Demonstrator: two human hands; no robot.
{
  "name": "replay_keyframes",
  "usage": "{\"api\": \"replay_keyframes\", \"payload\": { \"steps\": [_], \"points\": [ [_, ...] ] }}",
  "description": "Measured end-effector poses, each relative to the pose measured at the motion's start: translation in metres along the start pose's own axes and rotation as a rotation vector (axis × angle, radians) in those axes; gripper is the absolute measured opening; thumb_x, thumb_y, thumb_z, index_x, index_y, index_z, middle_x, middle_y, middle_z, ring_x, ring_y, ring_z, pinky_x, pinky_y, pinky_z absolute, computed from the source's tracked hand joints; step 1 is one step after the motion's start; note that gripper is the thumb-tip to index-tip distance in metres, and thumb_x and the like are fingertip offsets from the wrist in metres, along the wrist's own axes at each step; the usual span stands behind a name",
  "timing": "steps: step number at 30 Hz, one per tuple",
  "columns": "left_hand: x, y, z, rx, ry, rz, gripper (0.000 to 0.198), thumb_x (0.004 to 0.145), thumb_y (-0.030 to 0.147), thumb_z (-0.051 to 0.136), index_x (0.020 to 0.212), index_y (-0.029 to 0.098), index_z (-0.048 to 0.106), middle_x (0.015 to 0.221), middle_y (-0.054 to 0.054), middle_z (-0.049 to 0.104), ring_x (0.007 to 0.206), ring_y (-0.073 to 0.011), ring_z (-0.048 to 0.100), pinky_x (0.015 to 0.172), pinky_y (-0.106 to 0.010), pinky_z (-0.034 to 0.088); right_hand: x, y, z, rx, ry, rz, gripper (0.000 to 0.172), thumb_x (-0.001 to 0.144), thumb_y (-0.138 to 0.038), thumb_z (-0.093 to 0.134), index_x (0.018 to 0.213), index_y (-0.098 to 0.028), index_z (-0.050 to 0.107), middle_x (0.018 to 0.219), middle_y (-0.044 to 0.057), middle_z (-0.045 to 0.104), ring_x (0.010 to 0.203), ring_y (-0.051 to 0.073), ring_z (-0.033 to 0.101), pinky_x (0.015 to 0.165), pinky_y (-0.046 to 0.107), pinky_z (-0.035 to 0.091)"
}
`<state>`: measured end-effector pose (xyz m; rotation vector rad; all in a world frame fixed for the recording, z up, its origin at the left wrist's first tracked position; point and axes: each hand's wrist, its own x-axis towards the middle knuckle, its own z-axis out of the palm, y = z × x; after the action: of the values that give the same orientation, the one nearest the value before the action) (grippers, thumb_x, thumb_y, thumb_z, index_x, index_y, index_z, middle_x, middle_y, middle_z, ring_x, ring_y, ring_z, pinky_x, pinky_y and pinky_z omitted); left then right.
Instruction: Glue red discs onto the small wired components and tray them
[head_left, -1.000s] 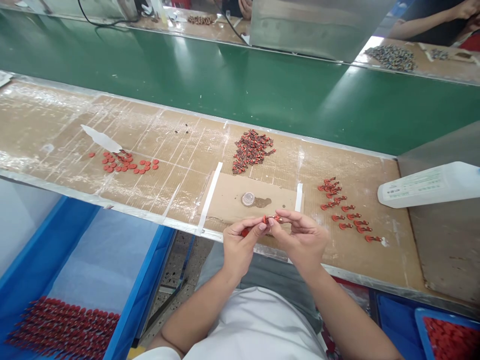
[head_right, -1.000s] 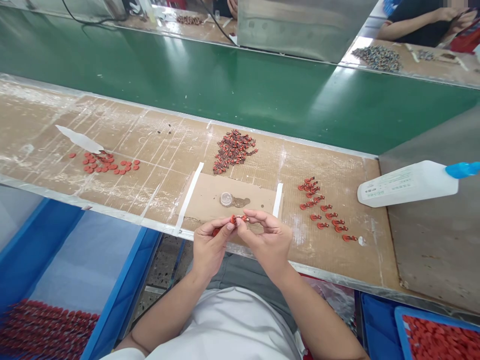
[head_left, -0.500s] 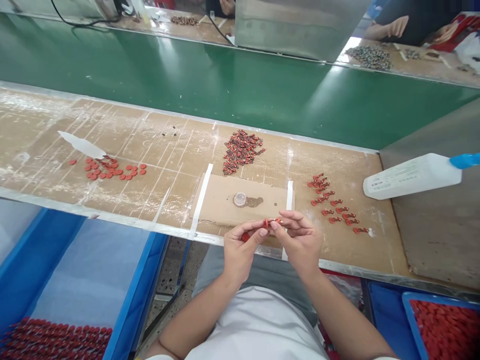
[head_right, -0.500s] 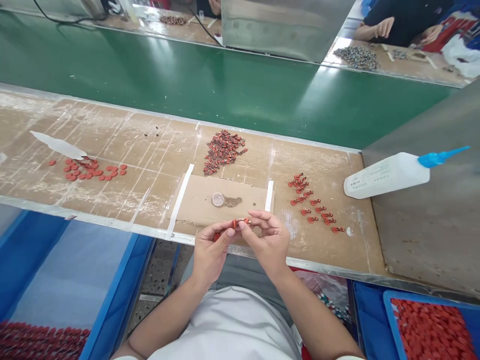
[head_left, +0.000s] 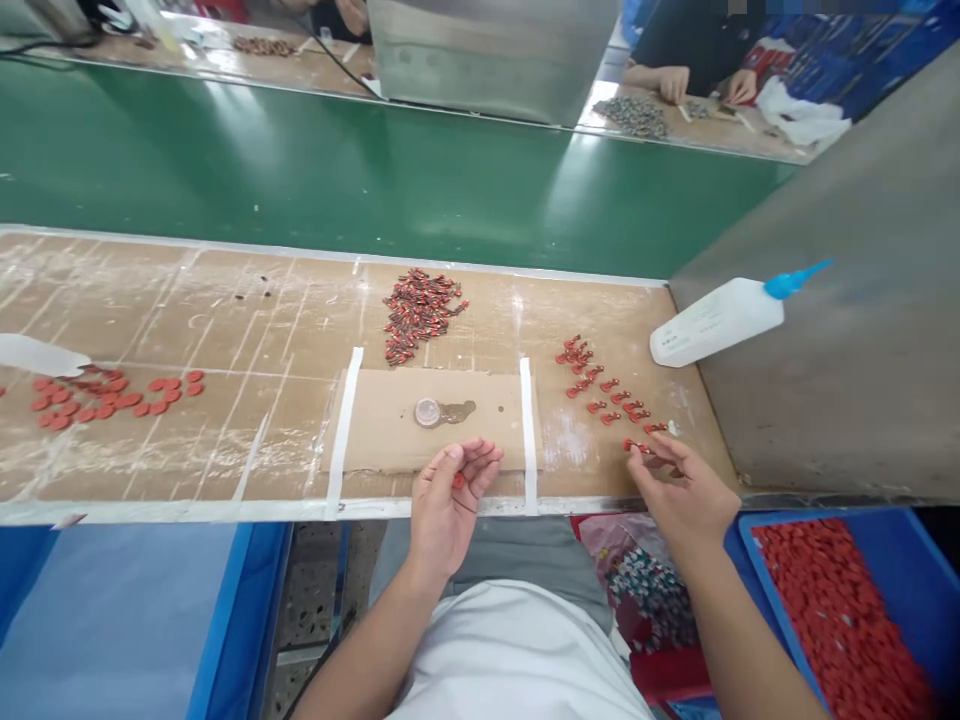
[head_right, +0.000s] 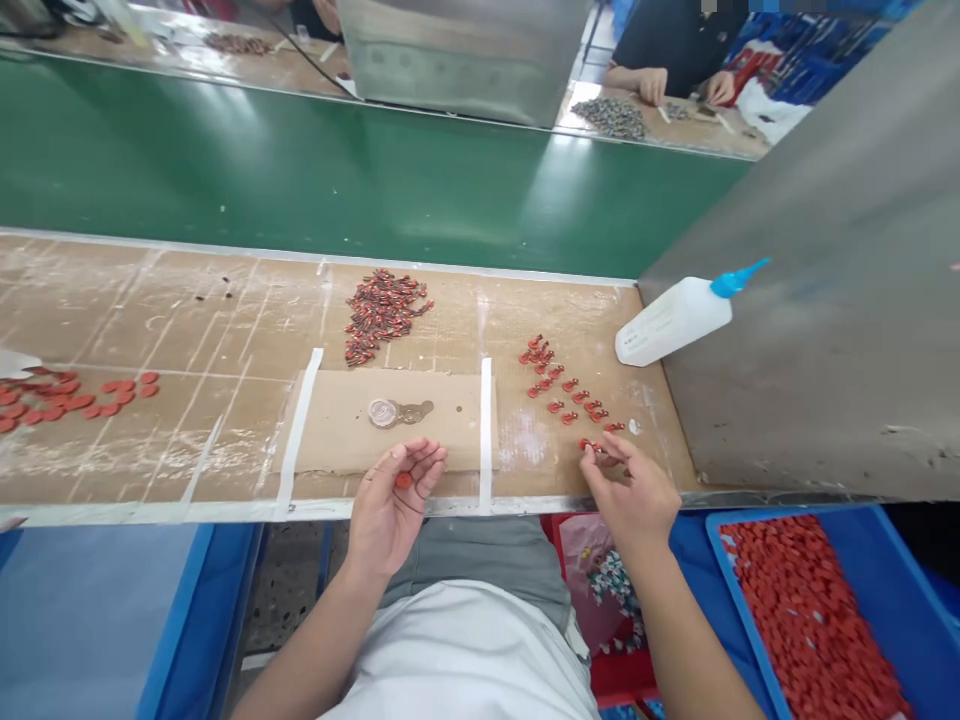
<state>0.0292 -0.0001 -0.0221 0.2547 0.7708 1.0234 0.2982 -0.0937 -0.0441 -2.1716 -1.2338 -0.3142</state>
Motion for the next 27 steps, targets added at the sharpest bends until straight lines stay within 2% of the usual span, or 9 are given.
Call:
{"api": "replay_keyframes", "payload": {
  "steps": [3, 6, 11, 16, 20, 22, 24, 25, 27],
  "points": [
    [0.002, -0.002, 0.002, 0.003, -0.019, -0.017, 0.021, 0.084, 0.031, 0.068, 0.093, 0.014, 0.074, 0.094, -0.009, 0.077, 0.092, -0.0181, 0.073, 0.086, -0.029, 0.057, 0.008, 0.012, 0.004, -0.132, 0.001, -0.087, 0.033, 0.081, -0.036, 0.067, 0.110, -0.019, 0.069, 0.089, 0.007, 0.076, 0.079, 0.022, 0.071, 0.081, 0.036, 0.056],
    [0.001, -0.001, 0.003, 0.012, -0.020, -0.021, 0.019, 0.085, 0.030, 0.067, 0.093, 0.014, 0.074, 0.094, -0.009, 0.077, 0.092, -0.0178, 0.072, 0.086, -0.028, 0.057, 0.014, 0.011, 0.011, -0.168, -0.032, -0.143, 0.032, 0.084, -0.036, 0.063, 0.110, -0.019, 0.069, 0.091, 0.007, 0.076, 0.084, 0.023, 0.072, 0.082, 0.035, 0.055],
    [0.000, 0.001, 0.000, 0.018, -0.008, -0.023, 0.020, 0.084, 0.030, 0.067, 0.094, 0.014, 0.074, 0.096, -0.009, 0.076, 0.094, -0.0186, 0.072, 0.088, -0.029, 0.057, 0.018, 0.005, 0.018, -0.150, -0.064, -0.109, 0.032, 0.085, -0.038, 0.061, 0.110, -0.018, 0.068, 0.093, 0.009, 0.076, 0.085, 0.023, 0.071, 0.084, 0.036, 0.055],
    [0.000, 0.002, -0.001, 0.013, -0.006, -0.040, 0.020, 0.082, 0.030, 0.068, 0.094, 0.014, 0.075, 0.095, -0.009, 0.077, 0.093, -0.0185, 0.072, 0.088, -0.029, 0.058, 0.017, 0.003, 0.013, -0.102, -0.060, -0.088, 0.037, 0.083, -0.038, 0.063, 0.113, -0.018, 0.066, 0.100, 0.009, 0.076, 0.082, 0.022, 0.072, 0.083, 0.035, 0.056],
    [-0.002, 0.002, 0.001, -0.005, -0.017, -0.079, 0.019, 0.083, 0.028, 0.067, 0.092, 0.014, 0.075, 0.095, -0.009, 0.076, 0.093, -0.0184, 0.072, 0.088, -0.029, 0.058, 0.010, 0.003, 0.000, -0.103, 0.044, -0.038, 0.036, 0.080, -0.036, 0.067, 0.112, -0.019, 0.066, 0.093, 0.007, 0.076, 0.070, 0.019, 0.070, 0.076, 0.034, 0.056],
    [-0.003, 0.002, 0.003, -0.023, -0.037, -0.106, 0.020, 0.084, 0.028, 0.064, 0.093, 0.014, 0.075, 0.097, -0.009, 0.076, 0.095, -0.0190, 0.072, 0.089, -0.030, 0.057, 0.004, -0.004, -0.009, -0.060, 0.138, -0.034, 0.034, 0.078, -0.031, 0.069, 0.110, -0.020, 0.067, 0.087, 0.005, 0.076, 0.061, 0.017, 0.067, 0.067, 0.032, 0.055],
    [-0.004, 0.002, 0.006, -0.046, -0.074, -0.131, 0.024, 0.087, 0.029, 0.059, 0.098, 0.013, 0.074, 0.102, -0.010, 0.075, 0.101, -0.0210, 0.070, 0.093, -0.032, 0.055, -0.004, -0.020, -0.018, 0.061, 0.150, -0.076, 0.031, 0.077, -0.026, 0.070, 0.108, -0.023, 0.068, 0.083, 0.003, 0.076, 0.054, 0.015, 0.063, 0.059, 0.030, 0.053],
    [-0.004, 0.001, 0.008, -0.057, -0.097, -0.140, 0.027, 0.088, 0.030, 0.057, 0.101, 0.013, 0.073, 0.106, -0.012, 0.074, 0.106, -0.0225, 0.069, 0.097, -0.034, 0.053, -0.009, -0.032, -0.021, 0.142, 0.109, -0.116, 0.031, 0.076, -0.024, 0.071, 0.107, -0.025, 0.068, 0.083, 0.002, 0.076, 0.052, 0.014, 0.061, 0.057, 0.029, 0.053],
    [-0.005, -0.002, 0.013, -0.079, -0.147, -0.154, 0.033, 0.090, 0.033, 0.052, 0.108, 0.013, 0.071, 0.117, -0.014, 0.071, 0.116, -0.0258, 0.063, 0.105, -0.039, 0.047, -0.017, -0.059, -0.023, 0.275, -0.068, -0.236, 0.032, 0.075, -0.022, 0.073, 0.106, -0.028, 0.068, 0.083, 0.000, 0.076, 0.052, 0.013, 0.061, 0.058, 0.028, 0.053]
  ]
}}
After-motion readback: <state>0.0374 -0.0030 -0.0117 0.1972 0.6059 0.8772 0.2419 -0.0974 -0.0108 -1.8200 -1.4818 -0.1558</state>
